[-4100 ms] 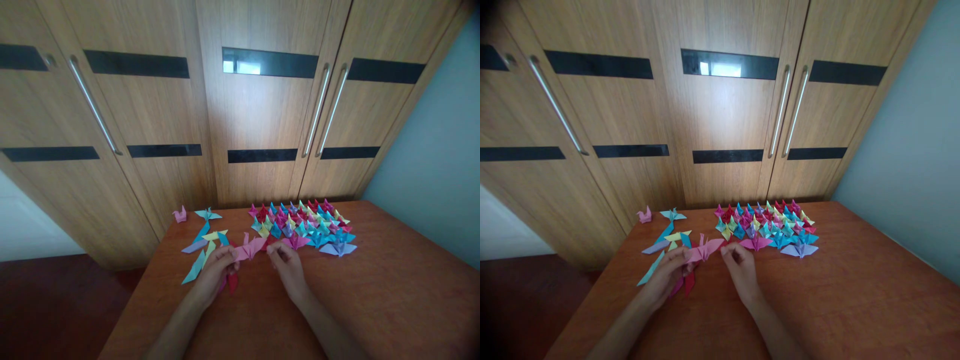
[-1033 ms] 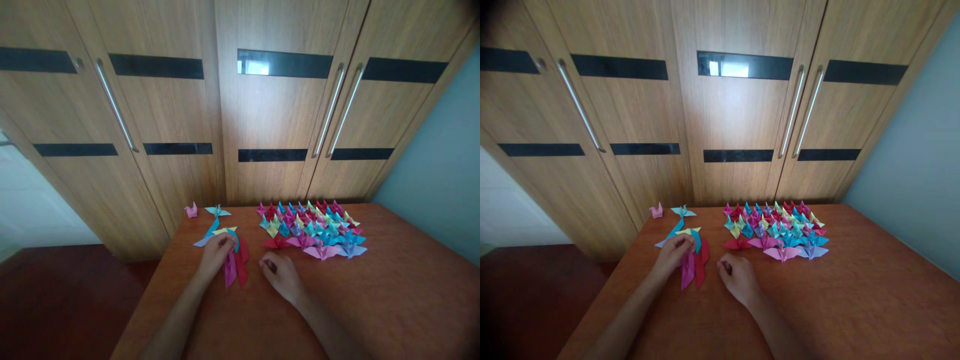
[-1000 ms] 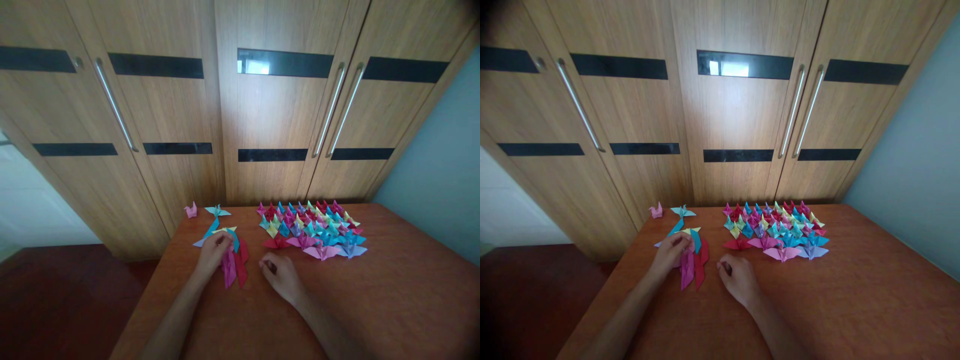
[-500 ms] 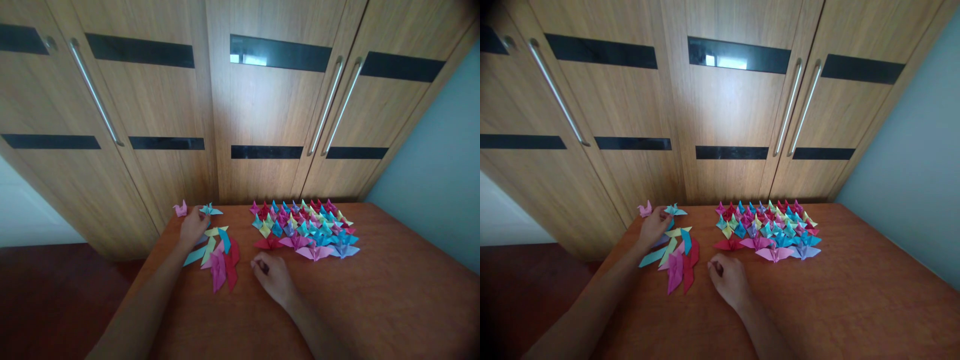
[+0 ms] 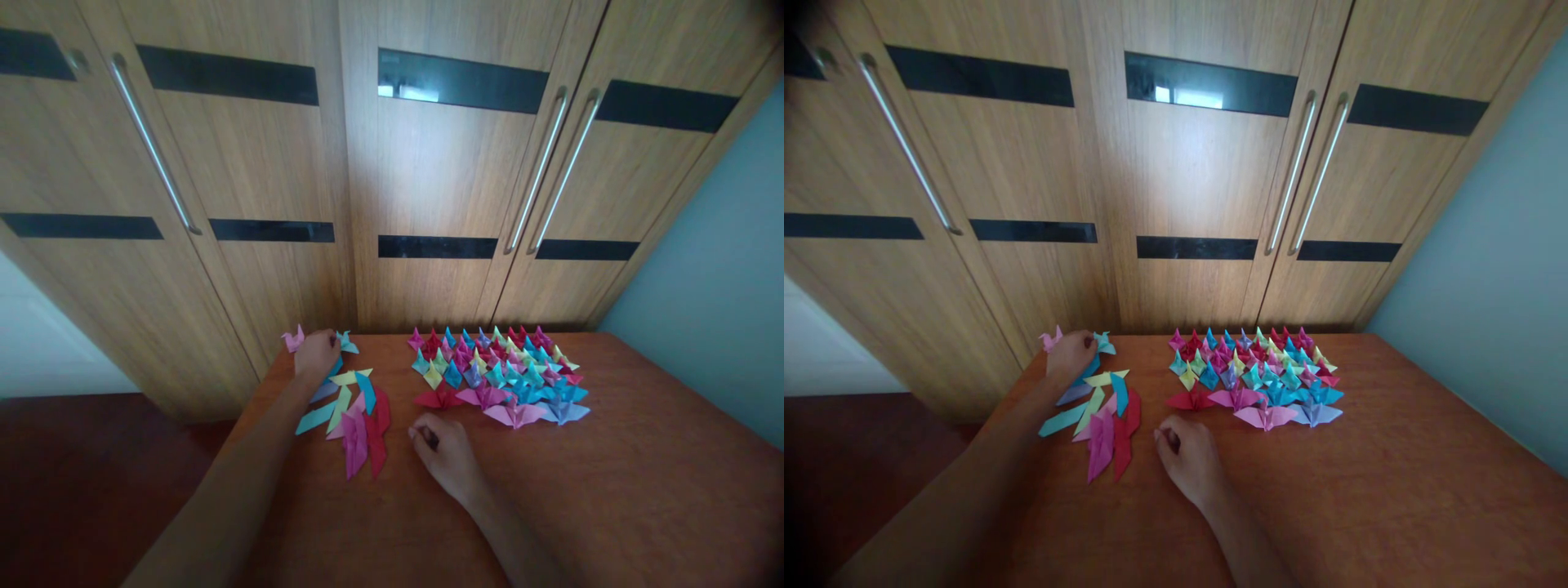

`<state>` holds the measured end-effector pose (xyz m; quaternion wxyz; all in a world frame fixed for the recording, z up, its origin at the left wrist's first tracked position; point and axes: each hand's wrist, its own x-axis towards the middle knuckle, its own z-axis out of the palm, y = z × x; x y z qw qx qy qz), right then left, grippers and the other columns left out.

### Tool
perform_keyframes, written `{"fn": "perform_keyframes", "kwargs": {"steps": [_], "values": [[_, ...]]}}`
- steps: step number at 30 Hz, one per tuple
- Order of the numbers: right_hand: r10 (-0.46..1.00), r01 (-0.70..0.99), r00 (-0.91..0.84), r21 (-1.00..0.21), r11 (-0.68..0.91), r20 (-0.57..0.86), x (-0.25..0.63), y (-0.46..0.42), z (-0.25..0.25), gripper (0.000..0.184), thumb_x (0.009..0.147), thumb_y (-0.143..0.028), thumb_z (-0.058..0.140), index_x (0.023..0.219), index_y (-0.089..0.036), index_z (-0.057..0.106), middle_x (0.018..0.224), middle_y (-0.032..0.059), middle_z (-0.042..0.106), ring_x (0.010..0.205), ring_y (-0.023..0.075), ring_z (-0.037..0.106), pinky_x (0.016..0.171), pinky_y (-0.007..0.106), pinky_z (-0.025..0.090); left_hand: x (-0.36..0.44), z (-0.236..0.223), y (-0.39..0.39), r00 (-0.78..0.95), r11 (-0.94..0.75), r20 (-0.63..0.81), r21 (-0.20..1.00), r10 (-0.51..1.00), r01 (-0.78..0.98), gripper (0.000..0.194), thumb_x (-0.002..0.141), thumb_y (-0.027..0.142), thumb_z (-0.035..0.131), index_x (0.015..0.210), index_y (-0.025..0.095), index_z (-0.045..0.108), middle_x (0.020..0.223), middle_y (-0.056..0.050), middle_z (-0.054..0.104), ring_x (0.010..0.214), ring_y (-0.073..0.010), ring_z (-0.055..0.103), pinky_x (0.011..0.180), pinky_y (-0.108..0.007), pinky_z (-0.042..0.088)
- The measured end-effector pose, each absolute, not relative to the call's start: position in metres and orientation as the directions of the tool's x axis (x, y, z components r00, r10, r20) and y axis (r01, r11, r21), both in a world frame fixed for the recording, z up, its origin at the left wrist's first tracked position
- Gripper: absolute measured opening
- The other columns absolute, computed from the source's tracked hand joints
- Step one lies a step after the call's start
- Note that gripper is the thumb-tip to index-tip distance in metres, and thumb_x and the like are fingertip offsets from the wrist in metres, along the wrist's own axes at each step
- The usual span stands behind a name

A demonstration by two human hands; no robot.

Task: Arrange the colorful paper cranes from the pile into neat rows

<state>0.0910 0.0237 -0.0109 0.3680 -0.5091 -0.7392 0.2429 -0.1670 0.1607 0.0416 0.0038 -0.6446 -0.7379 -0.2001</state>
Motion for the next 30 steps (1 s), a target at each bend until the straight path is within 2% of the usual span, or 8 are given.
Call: {"fn": "perform_keyframes", "kwargs": {"steps": [4,10,13,16,21,26,28,30], "values": [[0.940,0.476,-0.183,-0.811,0.341,0.287,0.091,0.023,-0.009,0.021,0.083,-0.030,0.053,0.067,-0.019,0.058,0.053,-0.0038,0.049,0.049,0.0099,0.045,0.049,0.022,0.029,-0.148,0.057,0.140,-0.136,0.046,0.310,0.280,0.941,0.959,0.031,0.088,0.033,0.040,0.083,0.015,0.065,0.089,-0.010,0.066,0.076,-0.0192,0.060,0.063,-0.026,0.039],[0.975,0.023,-0.143,-0.984,0.174,0.169,0.093,0.017,0.000,0.033,0.087,-0.047,0.046,0.086,-0.018,0.062,0.067,0.0013,0.059,0.055,0.0119,0.052,0.047,0.021,0.035,-0.093,0.071,0.065,0.148,-0.293,0.543,0.189,0.826,0.937,0.022,0.090,0.029,0.042,0.087,0.019,0.061,0.086,-0.004,0.063,0.080,-0.0171,0.058,0.066,-0.026,0.039],[0.983,-0.113,-0.130,-0.987,0.113,0.128,0.094,0.016,0.005,0.037,0.086,-0.051,0.046,0.092,-0.019,0.062,0.073,0.0023,0.061,0.060,0.0135,0.054,0.046,0.021,0.036,-0.071,0.064,0.031,0.288,-0.408,0.544,0.111,0.788,0.906,0.020,0.090,0.026,0.043,0.085,0.020,0.061,0.084,-0.004,0.062,0.077,-0.0174,0.057,0.068,-0.027,0.039],[0.989,-0.119,-0.126,-0.991,0.069,0.084,0.096,0.018,0.007,0.032,0.080,-0.048,0.056,0.092,-0.019,0.061,0.073,0.0016,0.061,0.063,0.0150,0.056,0.047,0.021,0.037,-0.058,0.054,0.012,0.349,-0.466,0.520,0.108,0.779,0.878,0.020,0.090,0.026,0.043,0.083,0.020,0.061,0.081,-0.004,0.061,0.074,-0.0180,0.057,0.067,-0.029,0.040],[0.997,0.009,-0.009,-0.997,0.082,0.082,0.098,0.022,0.009,0.020,0.076,-0.036,0.061,0.083,-0.017,0.063,0.068,0.0005,0.062,0.059,0.0140,0.053,0.049,0.022,0.037,-0.057,0.049,0.007,0.346,-0.538,0.510,0.296,0.787,0.789,0.015,0.087,0.030,0.049,0.092,0.021,0.060,0.092,-0.005,0.060,0.084,-0.0195,0.057,0.073,-0.030,0.045],[0.990,0.155,-0.020,-0.978,0.139,0.138,0.100,0.020,0.014,0.018,0.080,-0.033,0.056,0.075,-0.018,0.063,0.063,-0.0007,0.061,0.057,0.0135,0.052,0.055,0.023,0.038,-0.076,0.049,0.021,0.076,-0.439,0.603,0.481,0.794,0.759,0.028,0.082,0.030,0.056,0.108,0.019,0.056,0.112,-0.010,0.054,0.105,-0.0241,0.053,0.090,-0.039,0.043],[0.987,0.189,-0.055,-0.969,0.161,0.153,0.100,0.020,0.015,0.017,0.080,-0.031,0.056,0.073,-0.018,0.064,0.063,-0.0008,0.062,0.059,0.0136,0.053,0.057,0.024,0.039,-0.083,0.047,0.028,0.055,-0.410,0.533,0.576,0.844,0.708,0.029,0.080,0.030,0.058,0.107,0.020,0.057,0.110,-0.009,0.056,0.102,-0.0235,0.055,0.087,-0.037,0.044],[0.982,0.197,-0.099,-0.965,0.175,0.158,0.100,0.019,0.015,0.017,0.079,-0.030,0.056,0.072,-0.018,0.064,0.065,-0.0006,0.062,0.060,0.0136,0.053,0.058,0.023,0.039,-0.088,0.044,0.032,0.124,-0.386,0.397,0.696,0.909,0.605,0.020,0.080,0.028,0.056,0.098,0.020,0.061,0.099,-0.006,0.062,0.091,-0.0208,0.059,0.080,-0.032,0.047]]}}
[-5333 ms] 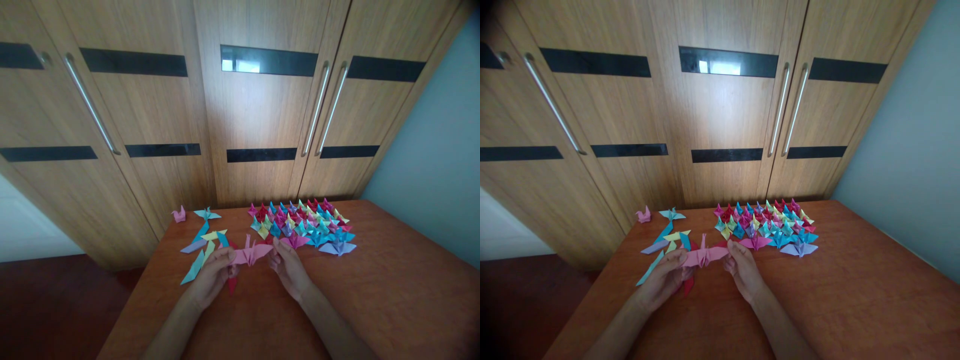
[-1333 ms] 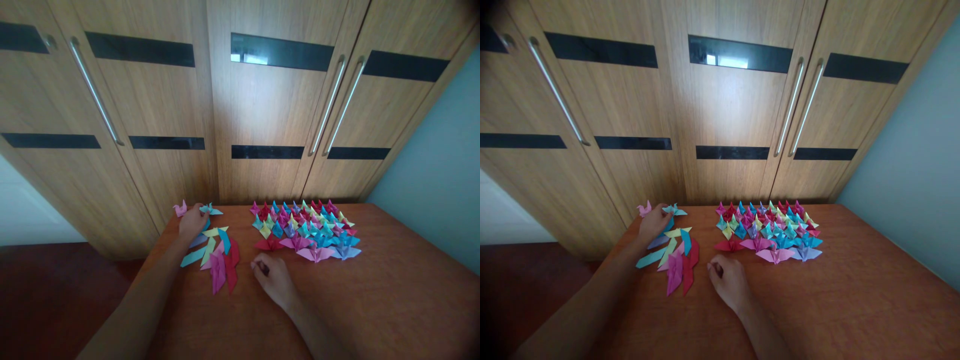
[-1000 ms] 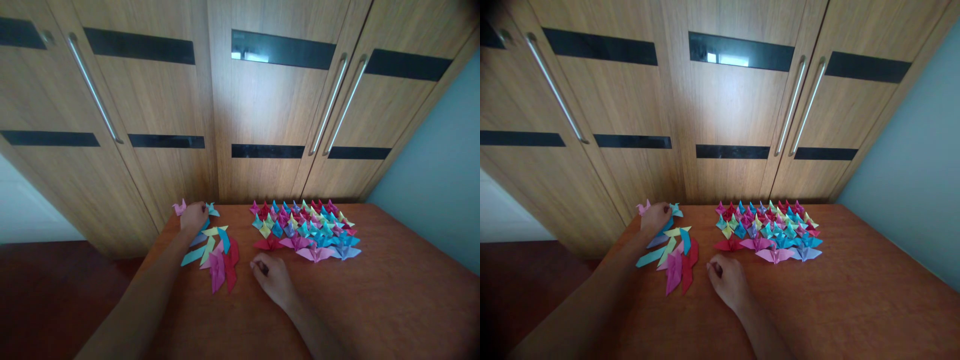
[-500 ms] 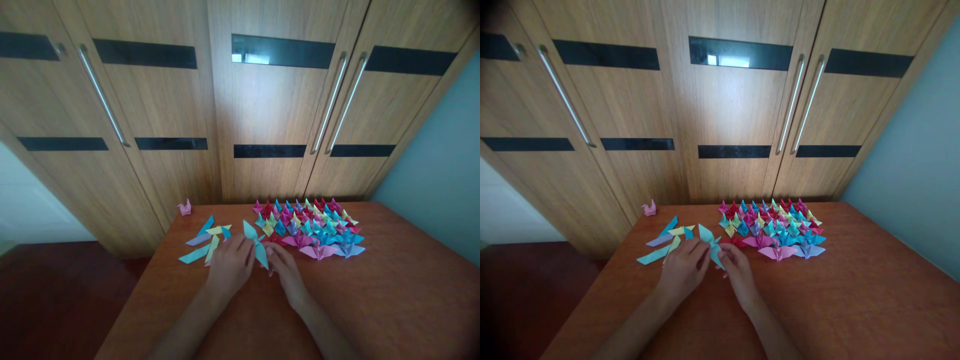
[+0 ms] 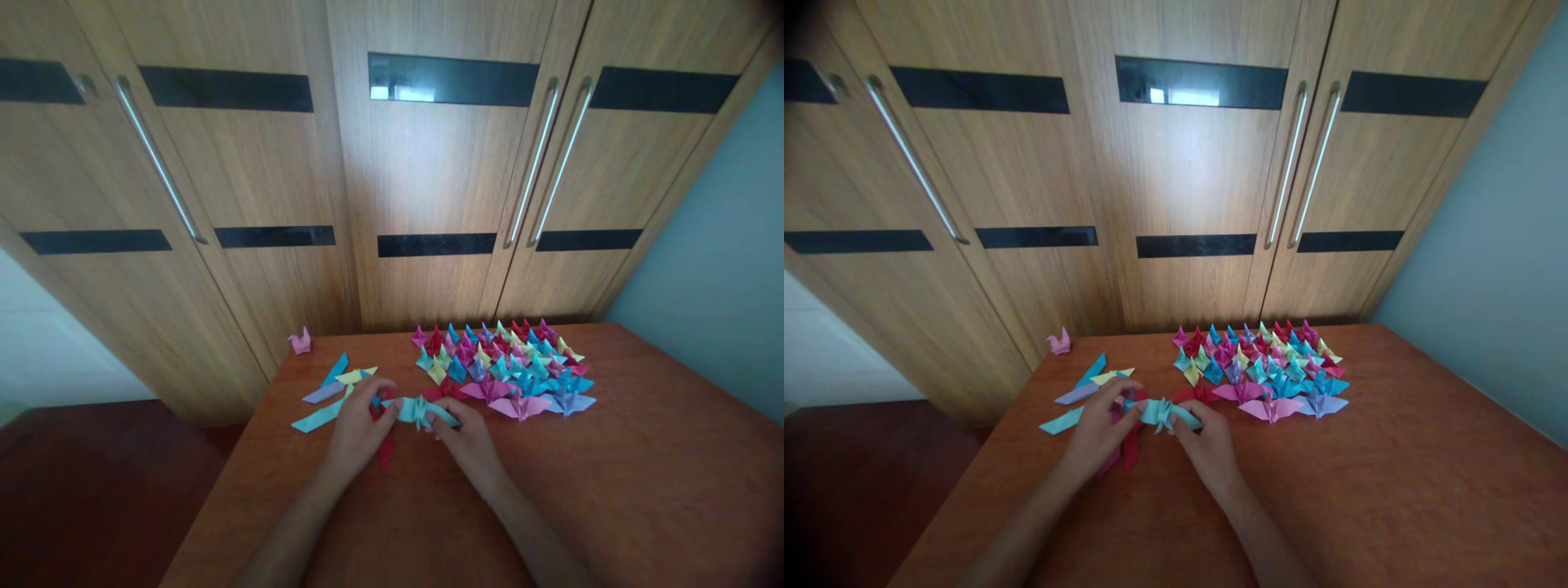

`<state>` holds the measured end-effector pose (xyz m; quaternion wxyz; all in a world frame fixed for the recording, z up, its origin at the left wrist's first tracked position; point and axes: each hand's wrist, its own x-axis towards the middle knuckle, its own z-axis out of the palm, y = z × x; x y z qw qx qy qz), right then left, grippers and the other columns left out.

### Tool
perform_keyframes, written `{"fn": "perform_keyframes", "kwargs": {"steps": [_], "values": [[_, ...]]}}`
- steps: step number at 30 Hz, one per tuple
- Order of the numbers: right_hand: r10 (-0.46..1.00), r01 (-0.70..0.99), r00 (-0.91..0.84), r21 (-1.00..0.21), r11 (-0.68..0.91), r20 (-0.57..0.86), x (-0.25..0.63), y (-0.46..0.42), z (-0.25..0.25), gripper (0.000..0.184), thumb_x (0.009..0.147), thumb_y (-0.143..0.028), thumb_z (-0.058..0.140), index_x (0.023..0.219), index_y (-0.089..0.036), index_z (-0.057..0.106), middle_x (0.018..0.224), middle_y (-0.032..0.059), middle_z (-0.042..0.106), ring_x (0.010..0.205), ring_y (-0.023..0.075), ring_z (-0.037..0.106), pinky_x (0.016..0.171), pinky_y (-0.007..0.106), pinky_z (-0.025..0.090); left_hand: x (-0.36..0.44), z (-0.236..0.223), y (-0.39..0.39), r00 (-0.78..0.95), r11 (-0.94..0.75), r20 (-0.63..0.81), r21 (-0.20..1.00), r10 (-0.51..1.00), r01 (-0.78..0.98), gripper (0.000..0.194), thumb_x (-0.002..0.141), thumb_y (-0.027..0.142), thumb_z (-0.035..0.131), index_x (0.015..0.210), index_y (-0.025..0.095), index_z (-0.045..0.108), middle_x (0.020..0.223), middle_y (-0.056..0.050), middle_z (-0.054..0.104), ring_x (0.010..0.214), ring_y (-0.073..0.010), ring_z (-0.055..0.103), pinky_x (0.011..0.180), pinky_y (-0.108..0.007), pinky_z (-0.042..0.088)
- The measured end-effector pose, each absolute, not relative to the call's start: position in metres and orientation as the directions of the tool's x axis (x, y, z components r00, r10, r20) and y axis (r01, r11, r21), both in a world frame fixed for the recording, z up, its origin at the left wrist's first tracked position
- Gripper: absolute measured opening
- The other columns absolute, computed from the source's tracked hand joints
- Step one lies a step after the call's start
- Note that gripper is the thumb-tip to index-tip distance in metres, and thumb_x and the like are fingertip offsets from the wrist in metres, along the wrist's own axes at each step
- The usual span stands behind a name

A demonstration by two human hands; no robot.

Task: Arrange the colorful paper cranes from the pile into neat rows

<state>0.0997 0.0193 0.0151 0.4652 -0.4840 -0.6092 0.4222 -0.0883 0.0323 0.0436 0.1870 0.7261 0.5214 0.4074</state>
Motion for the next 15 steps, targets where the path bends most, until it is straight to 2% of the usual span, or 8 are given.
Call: {"fn": "perform_keyframes", "kwargs": {"steps": [2,4,8,11,15], "values": [[0.980,0.205,-0.136,-0.963,0.174,0.148,0.0995,0.0194,0.0146,0.017,0.079,-0.030,0.056,0.073,-0.017,0.065,0.065,-0.0008,0.061,0.060,0.0133,0.052,0.057,0.023,0.037,-0.0909,0.0418,0.0339,0.230,-0.337,0.254,0.809,0.939,0.483,0.014,0.082,0.028,0.054,0.089,0.019,0.063,0.088,-0.004,0.065,0.083,-0.0183,0.061,0.075,-0.028,0.047],[0.979,0.219,-0.159,-0.962,0.162,0.128,0.0996,0.0198,0.0136,0.017,0.078,-0.031,0.057,0.074,-0.017,0.066,0.065,-0.0007,0.061,0.061,0.0130,0.051,0.056,0.022,0.037,-0.0918,0.0419,0.0329,0.327,-0.278,0.146,0.871,0.933,0.404,0.015,0.082,0.029,0.054,0.086,0.018,0.064,0.084,-0.003,0.067,0.079,-0.0168,0.061,0.071,-0.024,0.046],[0.976,0.187,-0.192,-0.972,0.144,0.108,0.1004,0.0201,0.0133,0.016,0.076,-0.030,0.061,0.078,-0.016,0.068,0.070,0.0001,0.063,0.065,0.0132,0.053,0.060,0.022,0.039,-0.0916,0.0426,0.0287,0.451,-0.241,0.034,0.880,0.892,0.409,0.019,0.081,0.033,0.056,0.084,0.017,0.065,0.076,-0.001,0.065,0.071,-0.0144,0.057,0.062,-0.021,0.042],[0.968,0.088,-0.245,-0.993,0.081,0.057,0.1023,0.0179,0.0169,0.018,0.075,-0.033,0.063,0.077,-0.016,0.068,0.068,-0.0003,0.062,0.062,0.0116,0.052,0.058,0.021,0.039,-0.0909,0.0414,0.0272,0.483,-0.201,0.002,0.911,0.876,0.361,0.020,0.080,0.034,0.057,0.078,0.016,0.065,0.073,-0.001,0.063,0.068,-0.0135,0.055,0.061,-0.021,0.040],[0.942,-0.143,-0.333,-0.987,-0.077,-0.025,0.1061,0.0136,0.0220,0.026,0.075,-0.041,0.065,0.074,-0.016,0.065,0.066,-0.0006,0.060,0.059,0.0097,0.050,0.053,0.020,0.036,-0.0903,0.0420,0.0250,0.509,-0.012,-0.059,0.991,0.859,0.136,0.020,0.080,0.035,0.061,0.078,0.015,0.064,0.072,-0.003,0.063,0.067,-0.0133,0.055,0.061,-0.021,0.040]]}}
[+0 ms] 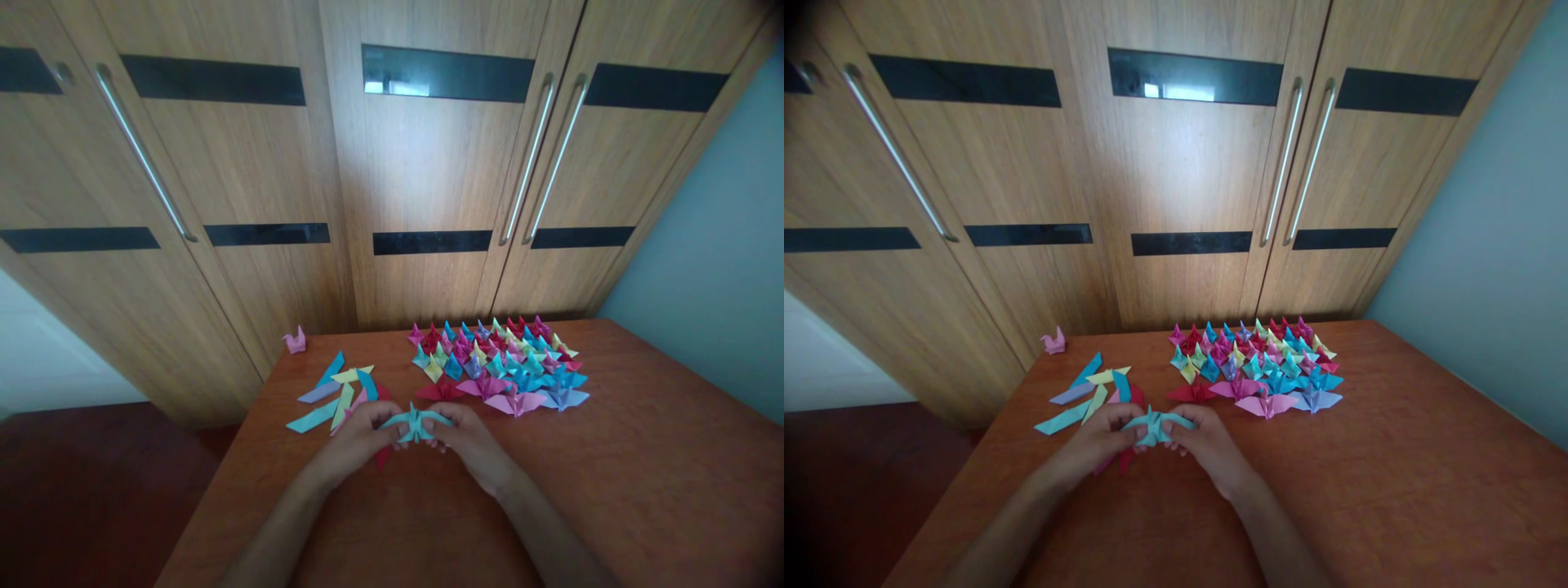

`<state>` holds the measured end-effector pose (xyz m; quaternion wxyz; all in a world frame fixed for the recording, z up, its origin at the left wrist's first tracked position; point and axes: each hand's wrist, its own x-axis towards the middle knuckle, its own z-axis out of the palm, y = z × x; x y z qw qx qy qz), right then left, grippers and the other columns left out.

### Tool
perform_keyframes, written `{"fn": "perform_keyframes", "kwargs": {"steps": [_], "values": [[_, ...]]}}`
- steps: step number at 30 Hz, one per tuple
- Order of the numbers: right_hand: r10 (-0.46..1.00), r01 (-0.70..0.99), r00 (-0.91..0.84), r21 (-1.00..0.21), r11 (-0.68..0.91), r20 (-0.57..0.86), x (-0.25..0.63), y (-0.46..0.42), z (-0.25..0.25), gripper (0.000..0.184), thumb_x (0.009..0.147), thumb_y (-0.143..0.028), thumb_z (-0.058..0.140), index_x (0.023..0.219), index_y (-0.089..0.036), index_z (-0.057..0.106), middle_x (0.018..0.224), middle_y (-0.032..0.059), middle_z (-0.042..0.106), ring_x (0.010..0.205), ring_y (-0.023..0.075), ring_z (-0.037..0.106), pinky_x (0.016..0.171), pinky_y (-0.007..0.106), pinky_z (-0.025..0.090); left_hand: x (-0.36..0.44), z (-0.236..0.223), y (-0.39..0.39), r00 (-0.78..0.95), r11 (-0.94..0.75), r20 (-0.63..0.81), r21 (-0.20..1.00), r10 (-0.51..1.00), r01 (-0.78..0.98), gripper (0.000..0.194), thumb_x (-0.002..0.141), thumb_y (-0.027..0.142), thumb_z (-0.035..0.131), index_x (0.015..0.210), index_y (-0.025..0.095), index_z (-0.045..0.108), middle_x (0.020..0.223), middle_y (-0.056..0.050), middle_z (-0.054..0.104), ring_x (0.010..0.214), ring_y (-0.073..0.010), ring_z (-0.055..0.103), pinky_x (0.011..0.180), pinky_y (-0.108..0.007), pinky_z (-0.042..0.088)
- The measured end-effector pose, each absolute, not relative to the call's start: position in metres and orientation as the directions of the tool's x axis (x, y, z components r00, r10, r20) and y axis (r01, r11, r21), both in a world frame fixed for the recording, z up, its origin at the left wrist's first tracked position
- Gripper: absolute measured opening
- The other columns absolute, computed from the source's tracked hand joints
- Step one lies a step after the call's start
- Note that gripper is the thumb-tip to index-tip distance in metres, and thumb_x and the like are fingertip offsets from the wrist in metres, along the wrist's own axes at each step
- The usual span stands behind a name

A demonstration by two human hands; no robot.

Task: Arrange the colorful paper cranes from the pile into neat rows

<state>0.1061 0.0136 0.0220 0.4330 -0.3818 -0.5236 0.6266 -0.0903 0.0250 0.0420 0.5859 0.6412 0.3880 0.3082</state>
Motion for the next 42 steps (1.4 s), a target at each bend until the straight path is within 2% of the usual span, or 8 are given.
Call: {"fn": "perform_keyframes", "kwargs": {"steps": [5,10,16,29,33,36,42], "values": [[0.917,-0.352,-0.391,-0.909,-0.223,-0.074,0.109,0.012,0.021,0.030,0.069,-0.044,0.072,0.073,-0.016,0.063,0.061,-0.0018,0.056,0.054,0.0077,0.047,0.050,0.019,0.034,-0.087,0.044,0.019,0.512,0.173,-0.095,0.979,0.853,-0.107,0.025,0.074,0.038,0.068,0.076,0.013,0.064,0.067,-0.003,0.061,0.060,-0.0105,0.051,0.052,-0.019,0.035],[0.914,-0.489,-0.403,-0.832,-0.263,-0.052,0.111,0.014,0.020,0.027,0.069,-0.040,0.074,0.070,-0.016,0.062,0.059,-0.0032,0.052,0.051,0.0059,0.043,0.049,0.018,0.032,-0.084,0.042,0.017,0.481,0.289,-0.125,0.914,0.868,-0.284,0.026,0.066,0.034,0.076,0.074,0.013,0.063,0.065,-0.001,0.060,0.057,-0.0084,0.052,0.051,-0.017,0.035],[0.907,-0.505,-0.419,-0.820,-0.270,-0.040,0.114,0.015,0.019,0.027,0.070,-0.040,0.073,0.072,-0.016,0.061,0.060,-0.0024,0.054,0.052,0.0067,0.046,0.048,0.019,0.033,-0.087,0.041,0.017,0.438,0.326,-0.141,0.864,0.888,-0.383,0.026,0.063,0.031,0.079,0.073,0.014,0.062,0.066,0.000,0.060,0.055,-0.0080,0.053,0.051,-0.018,0.037],[0.965,-0.527,-0.255,-0.827,-0.194,-0.063,0.118,0.019,0.020,0.035,0.068,-0.046,0.072,0.061,-0.018,0.052,0.054,-0.0057,0.040,0.050,0.0066,0.034,0.050,0.020,0.032,-0.087,0.044,0.019,0.415,0.280,-0.097,0.869,0.905,-0.407,0.025,0.069,0.033,0.074,0.069,0.014,0.058,0.063,0.000,0.058,0.060,-0.0097,0.052,0.053,-0.019,0.038],[0.972,-0.549,-0.208,-0.809,-0.210,-0.111,0.118,0.021,0.022,0.033,0.068,-0.044,0.073,0.066,-0.018,0.052,0.057,-0.0047,0.045,0.051,0.0072,0.039,0.050,0.020,0.032,-0.089,0.042,0.023,0.410,0.262,-0.074,0.867,0.909,-0.423,0.024,0.073,0.032,0.070,0.067,0.014,0.056,0.061,0.000,0.057,0.059,-0.0096,0.051,0.054,-0.019,0.038],[0.972,-0.560,-0.211,-0.803,-0.205,-0.101,0.118,0.020,0.024,0.032,0.070,-0.043,0.072,0.067,-0.019,0.051,0.058,-0.0037,0.049,0.053,0.0082,0.043,0.050,0.020,0.032,-0.090,0.042,0.027,0.333,0.240,-0.086,0.858,0.939,-0.454,0.023,0.074,0.032,0.069,0.067,0.015,0.055,0.060,0.001,0.057,0.058,-0.0093,0.051,0.056,-0.020,0.040],[0.985,-0.479,-0.162,-0.868,-0.133,-0.062,0.117,0.021,0.023,0.035,0.070,-0.049,0.070,0.065,-0.018,0.053,0.056,-0.0035,0.050,0.052,0.0086,0.043,0.049,0.021,0.032,-0.091,0.044,0.031,0.193,0.199,-0.135,0.910,0.972,-0.363,0.021,0.072,0.032,0.069,0.072,0.015,0.057,0.062,0.001,0.057,0.058,-0.0097,0.054,0.055,-0.019,0.041]]}}
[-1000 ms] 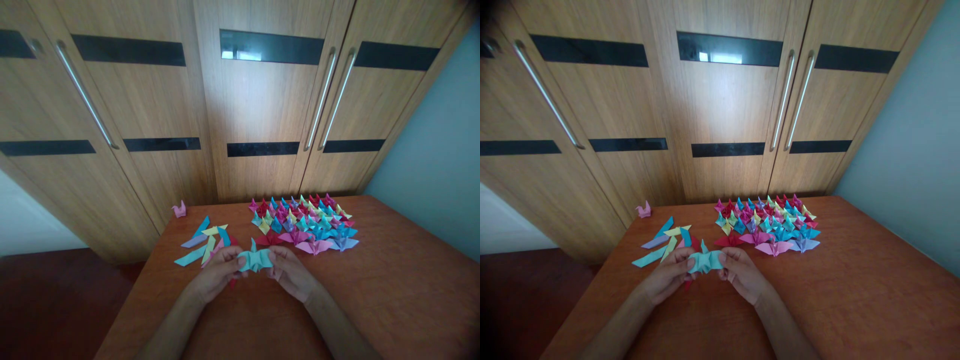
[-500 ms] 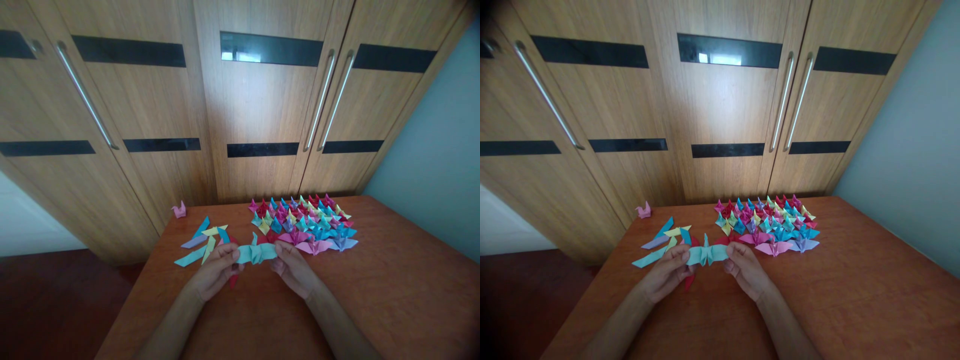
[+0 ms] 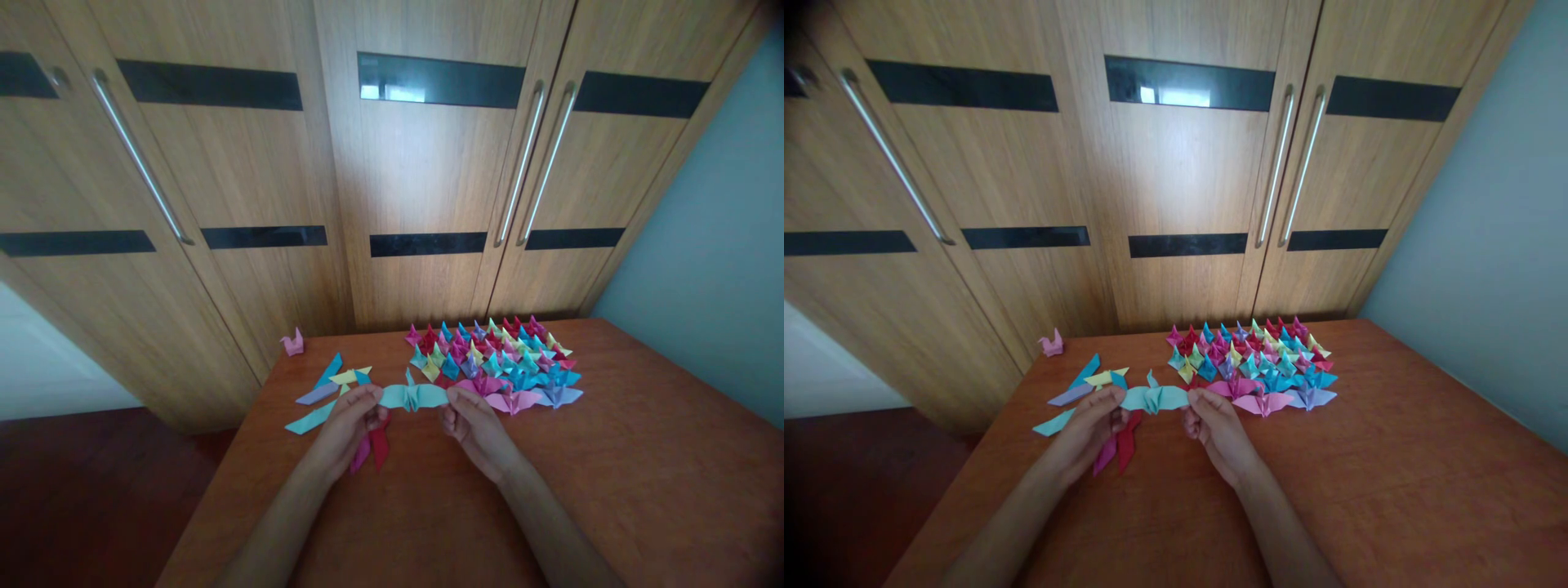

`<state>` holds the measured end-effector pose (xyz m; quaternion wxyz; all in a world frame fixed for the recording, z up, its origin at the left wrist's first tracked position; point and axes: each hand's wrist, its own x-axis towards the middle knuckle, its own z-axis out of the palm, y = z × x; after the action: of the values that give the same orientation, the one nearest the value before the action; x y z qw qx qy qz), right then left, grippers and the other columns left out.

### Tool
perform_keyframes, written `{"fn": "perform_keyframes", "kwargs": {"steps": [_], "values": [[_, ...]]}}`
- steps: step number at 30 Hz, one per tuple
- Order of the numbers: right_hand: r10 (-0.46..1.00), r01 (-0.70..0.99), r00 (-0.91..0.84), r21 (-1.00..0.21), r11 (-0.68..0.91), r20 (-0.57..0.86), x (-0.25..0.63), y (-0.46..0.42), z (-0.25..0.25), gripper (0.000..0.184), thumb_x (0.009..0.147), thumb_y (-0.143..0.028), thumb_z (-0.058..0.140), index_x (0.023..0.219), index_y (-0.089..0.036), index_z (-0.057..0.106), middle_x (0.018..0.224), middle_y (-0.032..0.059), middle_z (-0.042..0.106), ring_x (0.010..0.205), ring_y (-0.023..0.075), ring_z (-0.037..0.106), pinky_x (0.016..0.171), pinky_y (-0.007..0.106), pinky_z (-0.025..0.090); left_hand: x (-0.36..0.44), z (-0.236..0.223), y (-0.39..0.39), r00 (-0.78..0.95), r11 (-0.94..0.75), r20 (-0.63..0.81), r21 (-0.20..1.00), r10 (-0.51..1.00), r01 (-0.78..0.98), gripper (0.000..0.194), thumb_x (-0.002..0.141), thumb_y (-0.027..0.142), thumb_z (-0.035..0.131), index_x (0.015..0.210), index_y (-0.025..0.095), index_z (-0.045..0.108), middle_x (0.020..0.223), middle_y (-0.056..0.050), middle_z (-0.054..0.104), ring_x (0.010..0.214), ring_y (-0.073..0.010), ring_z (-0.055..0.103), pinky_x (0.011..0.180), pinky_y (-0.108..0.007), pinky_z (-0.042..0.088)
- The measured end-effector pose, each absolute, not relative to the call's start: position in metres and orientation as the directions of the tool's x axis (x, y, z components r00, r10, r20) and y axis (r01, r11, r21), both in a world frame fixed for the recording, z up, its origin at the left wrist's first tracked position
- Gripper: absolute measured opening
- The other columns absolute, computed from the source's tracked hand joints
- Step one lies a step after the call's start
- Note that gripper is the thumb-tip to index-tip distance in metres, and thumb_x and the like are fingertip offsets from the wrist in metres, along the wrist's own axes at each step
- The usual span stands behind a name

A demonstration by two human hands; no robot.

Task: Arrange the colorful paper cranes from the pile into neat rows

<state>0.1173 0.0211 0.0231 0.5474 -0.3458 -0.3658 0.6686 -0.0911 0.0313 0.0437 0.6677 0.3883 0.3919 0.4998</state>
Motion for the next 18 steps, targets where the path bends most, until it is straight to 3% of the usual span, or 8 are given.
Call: {"fn": "perform_keyframes", "kwargs": {"steps": [4,7,11,13,15,18], "values": [[0.996,-0.395,-0.081,-0.917,-0.061,-0.032,0.117,0.024,0.021,0.037,0.072,-0.050,0.067,0.062,-0.017,0.055,0.056,-0.0026,0.052,0.050,0.0080,0.043,0.048,0.021,0.032,-0.091,0.042,0.033,0.118,0.170,-0.141,0.941,0.983,-0.293,0.021,0.071,0.032,0.069,0.071,0.014,0.058,0.060,0.001,0.057,0.056,-0.0093,0.053,0.052,-0.018,0.038],[0.999,-0.371,-0.037,-0.928,-0.040,-0.028,0.117,0.025,0.020,0.032,0.072,-0.049,0.067,0.071,-0.018,0.061,0.066,-0.0003,0.061,0.059,0.0102,0.053,0.050,0.020,0.035,-0.091,0.038,0.036,0.087,0.125,-0.108,0.969,0.990,-0.215,0.021,0.072,0.033,0.068,0.073,0.014,0.060,0.062,0.000,0.057,0.057,-0.0106,0.054,0.052,-0.018,0.037],[0.999,-0.407,-0.040,-0.913,-0.041,-0.027,0.116,0.025,0.019,0.029,0.072,-0.046,0.068,0.083,-0.020,0.064,0.082,0.0017,0.065,0.080,0.0158,0.062,0.058,0.021,0.043,-0.092,0.037,0.037,-0.051,-0.093,0.096,0.994,0.994,0.061,0.019,0.076,0.035,0.063,0.083,0.017,0.064,0.078,-0.003,0.063,0.072,-0.0162,0.058,0.062,-0.023,0.042],[0.998,-0.431,-0.051,-0.900,-0.058,-0.039,0.116,0.024,0.018,0.028,0.072,-0.045,0.069,0.083,-0.019,0.063,0.084,0.0015,0.065,0.081,0.0169,0.063,0.057,0.021,0.043,-0.092,0.042,0.034,-0.118,-0.237,0.283,0.924,0.952,0.301,0.018,0.078,0.034,0.061,0.088,0.020,0.065,0.088,-0.003,0.064,0.080,-0.0180,0.057,0.070,-0.027,0.043],[0.996,-0.447,-0.065,-0.891,-0.080,-0.056,0.115,0.024,0.017,0.027,0.073,-0.043,0.068,0.083,-0.019,0.062,0.083,0.0014,0.065,0.081,0.0172,0.065,0.054,0.019,0.042,-0.090,0.049,0.027,-0.077,-0.343,0.426,0.812,0.901,0.473,0.017,0.081,0.033,0.057,0.090,0.021,0.065,0.089,-0.003,0.063,0.081,-0.0183,0.057,0.074,-0.029,0.043],[0.994,-0.456,-0.076,-0.884,-0.102,-0.075,0.115,0.024,0.017,0.026,0.074,-0.042,0.068,0.085,-0.019,0.061,0.085,0.0027,0.068,0.081,0.0175,0.066,0.052,0.018,0.040,-0.082,0.056,0.017,0.054,-0.431,0.470,0.752,0.881,0.499,0.017,0.083,0.031,0.055,0.094,0.021,0.065,0.086,-0.003,0.064,0.079,-0.0172,0.057,0.074,-0.028,0.044]]}}
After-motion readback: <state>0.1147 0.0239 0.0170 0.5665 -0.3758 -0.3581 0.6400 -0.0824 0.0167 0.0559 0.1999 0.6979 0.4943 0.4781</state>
